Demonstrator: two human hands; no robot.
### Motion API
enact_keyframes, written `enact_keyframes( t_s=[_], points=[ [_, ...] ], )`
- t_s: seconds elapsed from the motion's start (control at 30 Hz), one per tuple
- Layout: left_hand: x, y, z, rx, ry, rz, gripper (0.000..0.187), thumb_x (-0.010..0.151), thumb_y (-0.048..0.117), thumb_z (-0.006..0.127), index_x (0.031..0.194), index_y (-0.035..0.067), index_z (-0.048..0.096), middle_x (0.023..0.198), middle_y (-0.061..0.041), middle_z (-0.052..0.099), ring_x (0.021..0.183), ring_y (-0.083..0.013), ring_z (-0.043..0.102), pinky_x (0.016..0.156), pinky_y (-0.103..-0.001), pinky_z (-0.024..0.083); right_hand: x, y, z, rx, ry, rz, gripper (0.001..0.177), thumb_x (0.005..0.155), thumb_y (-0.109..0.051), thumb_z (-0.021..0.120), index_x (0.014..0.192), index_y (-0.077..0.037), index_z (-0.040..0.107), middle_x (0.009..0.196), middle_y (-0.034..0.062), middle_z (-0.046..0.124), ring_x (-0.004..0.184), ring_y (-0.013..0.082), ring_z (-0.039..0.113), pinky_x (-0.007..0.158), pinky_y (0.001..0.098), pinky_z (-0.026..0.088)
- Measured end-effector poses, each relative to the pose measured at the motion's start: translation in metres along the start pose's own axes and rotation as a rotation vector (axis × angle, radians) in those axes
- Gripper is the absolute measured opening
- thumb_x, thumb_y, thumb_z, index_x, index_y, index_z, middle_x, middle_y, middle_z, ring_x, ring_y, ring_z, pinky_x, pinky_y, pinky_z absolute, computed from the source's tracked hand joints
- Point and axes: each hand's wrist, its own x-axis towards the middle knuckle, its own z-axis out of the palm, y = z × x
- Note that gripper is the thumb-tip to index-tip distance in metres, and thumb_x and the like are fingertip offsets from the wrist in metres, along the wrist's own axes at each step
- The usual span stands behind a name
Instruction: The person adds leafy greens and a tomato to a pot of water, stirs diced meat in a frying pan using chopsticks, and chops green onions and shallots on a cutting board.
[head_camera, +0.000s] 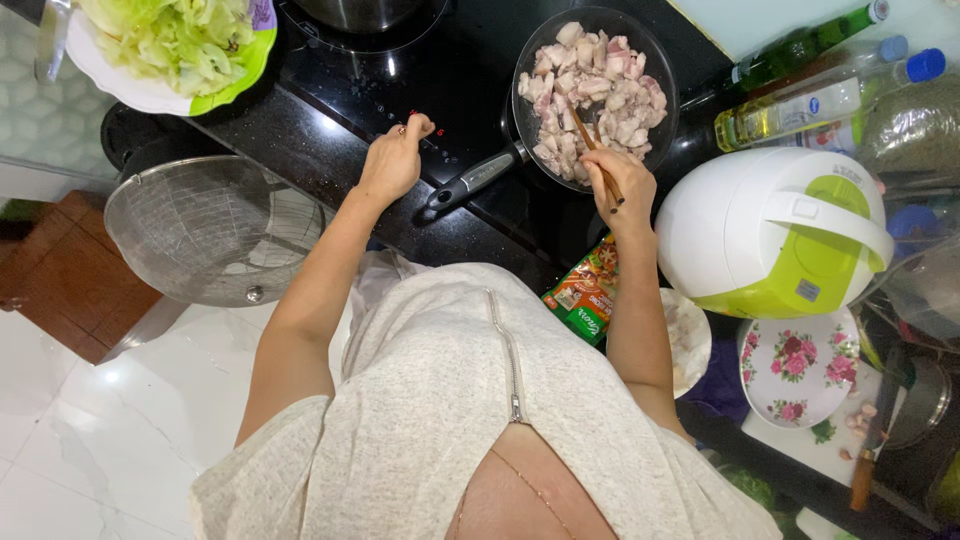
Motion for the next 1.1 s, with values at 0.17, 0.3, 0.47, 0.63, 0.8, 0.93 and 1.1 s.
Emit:
enact_keyframes(
  t_s=[0.17, 0.3, 0.47, 0.63, 0.8, 0.93, 1.1],
  points=[
    [0.005, 0.003, -0.004, 0.118, -0.076, -0.007, 0.03, 0.093, -0.007, 0.054, 0.12, 0.005, 0.052, 0.111, -0.014, 0.075, 0.094, -0.0339, 0.07, 0.075, -0.047, 0.055, -0.002, -0.005, -0.002, 0.023, 0.016, 0.01, 0.006, 0.096, -0.009, 0.073, 0.101, -0.008, 0.075, 0.104, 0.0118, 0.076, 0.091, 0.0299, 0.072, 0.082, 0.0377, 0.057],
    [0.002, 0.006, -0.012, 0.132, -0.028, 0.054, 0.033, 0.091, -0.006, 0.053, 0.122, 0.006, 0.053, 0.104, -0.014, 0.074, 0.093, -0.0331, 0.071, 0.077, -0.043, 0.057, -0.004, -0.009, 0.0, 0.021, 0.026, 0.03, 0.006, 0.095, -0.008, 0.074, 0.101, -0.008, 0.075, 0.102, 0.0109, 0.076, 0.09, 0.0299, 0.071, 0.081, 0.0373, 0.057],
    [-0.009, 0.006, -0.017, 0.098, 0.058, 0.131, 0.031, 0.087, -0.008, 0.054, 0.116, 0.004, 0.052, 0.108, -0.011, 0.076, 0.091, -0.0326, 0.072, 0.073, -0.042, 0.058, -0.008, -0.006, 0.006, -0.027, 0.045, 0.002, 0.007, 0.094, -0.007, 0.075, 0.101, -0.008, 0.075, 0.105, 0.0116, 0.076, 0.094, 0.0308, 0.072, 0.082, 0.0378, 0.057],
    [-0.006, 0.006, -0.016, 0.207, -0.113, 0.068, 0.028, 0.092, -0.004, 0.058, 0.118, 0.005, 0.053, 0.092, -0.012, 0.074, 0.085, -0.0302, 0.072, 0.07, -0.043, 0.057, -0.004, 0.008, 0.003, -0.016, 0.053, -0.061, 0.008, 0.097, -0.009, 0.075, 0.104, -0.007, 0.076, 0.107, 0.0131, 0.076, 0.098, 0.0282, 0.074, 0.087, 0.0357, 0.058],
    [-0.004, 0.0, -0.012, 0.166, -0.07, 0.126, 0.025, 0.092, -0.002, 0.057, 0.116, 0.004, 0.052, 0.092, -0.011, 0.074, 0.082, -0.0309, 0.071, 0.067, -0.043, 0.057, 0.005, 0.012, -0.032, 0.378, -0.052, 0.374, 0.016, 0.101, -0.01, 0.069, 0.115, -0.005, 0.075, 0.101, 0.0069, 0.077, 0.09, 0.0127, 0.07, 0.08, 0.0257, 0.054],
    [-0.005, -0.002, -0.009, 0.214, -0.125, 0.101, 0.024, 0.094, 0.0, 0.056, 0.118, 0.005, 0.052, 0.087, -0.012, 0.072, 0.081, -0.0314, 0.071, 0.068, -0.043, 0.056, -0.006, -0.002, -0.074, 0.381, -0.055, 0.287, 0.017, 0.102, -0.008, 0.07, 0.118, -0.003, 0.074, 0.11, 0.0067, 0.076, 0.098, 0.0104, 0.068, 0.089, 0.0245, 0.053],
    [-0.002, 0.002, -0.014, 0.256, -0.163, 0.148, 0.029, 0.089, -0.001, 0.057, 0.118, 0.005, 0.055, 0.084, -0.013, 0.071, 0.081, -0.031, 0.07, 0.066, -0.043, 0.056, -0.013, -0.019, -0.047, 0.407, -0.217, 0.439, 0.018, 0.096, -0.01, 0.072, 0.112, -0.004, 0.076, 0.1, 0.0053, 0.076, 0.089, 0.0101, 0.067, 0.082, 0.0237, 0.053]
  ],
)
